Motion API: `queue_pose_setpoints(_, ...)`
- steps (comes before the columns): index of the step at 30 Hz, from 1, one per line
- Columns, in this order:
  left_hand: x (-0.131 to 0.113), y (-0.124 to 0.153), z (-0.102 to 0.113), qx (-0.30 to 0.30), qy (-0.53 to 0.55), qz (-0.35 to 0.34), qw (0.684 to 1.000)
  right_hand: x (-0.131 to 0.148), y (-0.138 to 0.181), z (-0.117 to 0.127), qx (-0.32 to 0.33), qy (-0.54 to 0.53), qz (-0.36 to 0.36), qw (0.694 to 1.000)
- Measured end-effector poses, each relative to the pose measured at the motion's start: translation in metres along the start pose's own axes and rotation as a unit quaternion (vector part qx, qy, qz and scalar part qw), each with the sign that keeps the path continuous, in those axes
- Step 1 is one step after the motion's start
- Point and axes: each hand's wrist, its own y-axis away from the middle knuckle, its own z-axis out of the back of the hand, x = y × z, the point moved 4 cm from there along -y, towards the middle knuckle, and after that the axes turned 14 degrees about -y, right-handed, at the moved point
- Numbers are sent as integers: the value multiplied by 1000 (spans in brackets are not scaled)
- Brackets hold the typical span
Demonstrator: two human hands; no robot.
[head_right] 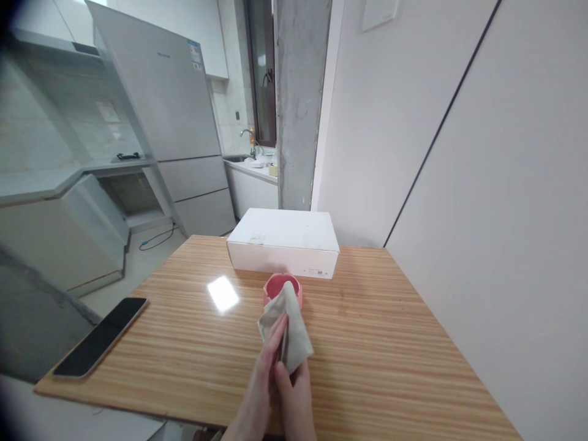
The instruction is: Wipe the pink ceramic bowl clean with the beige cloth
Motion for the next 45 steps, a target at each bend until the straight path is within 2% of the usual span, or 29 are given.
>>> queue_pose_setpoints(5, -22, -3, -17, 34, -24, 8, 999, 20, -4, 10, -144, -134, -60, 979)
queue_pose_setpoints(8, -34, 1, -14, 64, -85, -20, 994, 34, -10, 13, -186, -195, -114, 956)
queue_pose_setpoints(11, -43, -7, 5, 21, -92, -48, 994, 44, -15, 17, -194, -244, -148, 939)
queue_pose_setpoints(14, -45, -32, 33, -36, -90, -95, 991, 54, -17, 22, -213, -271, -153, 926)
queue_pose_setpoints(16, -41, -52, 52, -82, -111, -119, 983, 61, -18, 28, -247, -283, -150, 915)
queue_pose_setpoints(19, -29, -82, 72, -109, -194, -133, 966, 72, -23, 37, -284, -289, -132, 905)
queue_pose_setpoints(22, -8, -104, 74, -52, -229, -81, 969, 82, -32, 46, -293, -285, -92, 908)
queue_pose_setpoints(25, 8, -114, 65, 24, -201, -62, 977, 87, -40, 57, -300, -279, -68, 909)
queue_pose_setpoints(28, 15, -117, 61, 52, -167, -59, 983, 90, -45, 65, -300, -276, -52, 912)
queue_pose_setpoints(32, 13, -121, 63, 39, -177, -65, 981, 92, -53, 70, -279, -249, -9, 927)
queue_pose_setpoints(37, 3, -123, 59, 42, -190, -115, 974, 89, -63, 53, -237, -192, 21, 952)
queue_pose_setpoints(42, 4, -121, 62, -23, -187, -106, 976, 84, -70, 35, -251, -122, 50, 959)
queue_pose_setpoints(45, 0, -116, 63, -42, -193, -119, 973, 82, -75, 27, -215, -20, 81, 973)
